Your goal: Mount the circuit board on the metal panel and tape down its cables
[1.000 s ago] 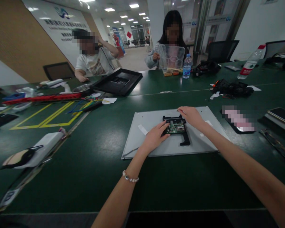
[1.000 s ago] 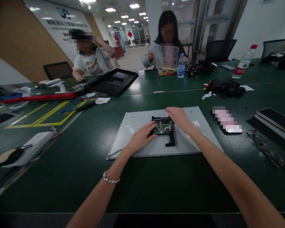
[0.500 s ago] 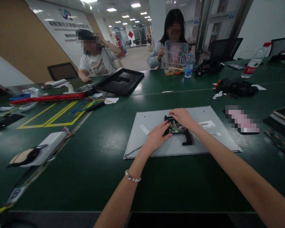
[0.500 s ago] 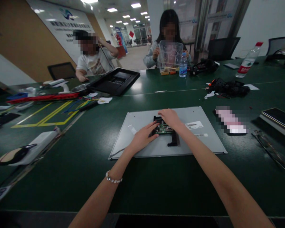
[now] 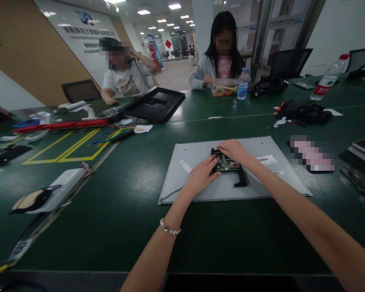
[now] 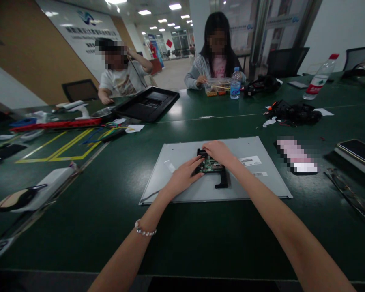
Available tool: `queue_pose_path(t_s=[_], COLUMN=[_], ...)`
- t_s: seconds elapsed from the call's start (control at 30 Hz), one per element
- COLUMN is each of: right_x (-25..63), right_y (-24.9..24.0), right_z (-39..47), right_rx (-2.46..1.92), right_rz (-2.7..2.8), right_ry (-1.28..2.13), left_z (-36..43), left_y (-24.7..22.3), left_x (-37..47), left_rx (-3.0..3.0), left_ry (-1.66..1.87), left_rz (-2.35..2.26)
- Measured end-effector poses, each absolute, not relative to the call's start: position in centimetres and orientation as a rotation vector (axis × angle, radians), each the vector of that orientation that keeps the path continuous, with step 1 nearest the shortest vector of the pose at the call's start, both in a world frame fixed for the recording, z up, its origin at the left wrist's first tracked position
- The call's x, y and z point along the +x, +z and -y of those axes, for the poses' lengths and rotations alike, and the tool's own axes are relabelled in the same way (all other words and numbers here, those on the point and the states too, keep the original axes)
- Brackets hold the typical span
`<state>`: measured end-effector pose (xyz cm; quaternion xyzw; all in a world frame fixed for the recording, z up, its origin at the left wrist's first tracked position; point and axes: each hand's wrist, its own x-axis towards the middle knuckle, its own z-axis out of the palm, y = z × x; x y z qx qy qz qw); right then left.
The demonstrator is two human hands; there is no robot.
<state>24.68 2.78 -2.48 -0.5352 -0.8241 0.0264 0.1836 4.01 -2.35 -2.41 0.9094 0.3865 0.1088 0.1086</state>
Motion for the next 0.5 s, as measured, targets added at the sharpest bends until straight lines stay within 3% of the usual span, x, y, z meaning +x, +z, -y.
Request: queue_pose_path(t_s=[0.5], right_x=[24.69], right_y=[-2.97], right_z=[-2.63], right_rx=[-1.449], right_rz=[2.331], right_ry=[0.113], left_z=[2.27], left_y=[-2.65], left_x=[3.98], left_rx=[2.701], left_ry=[0.324], left_rz=[-1.121])
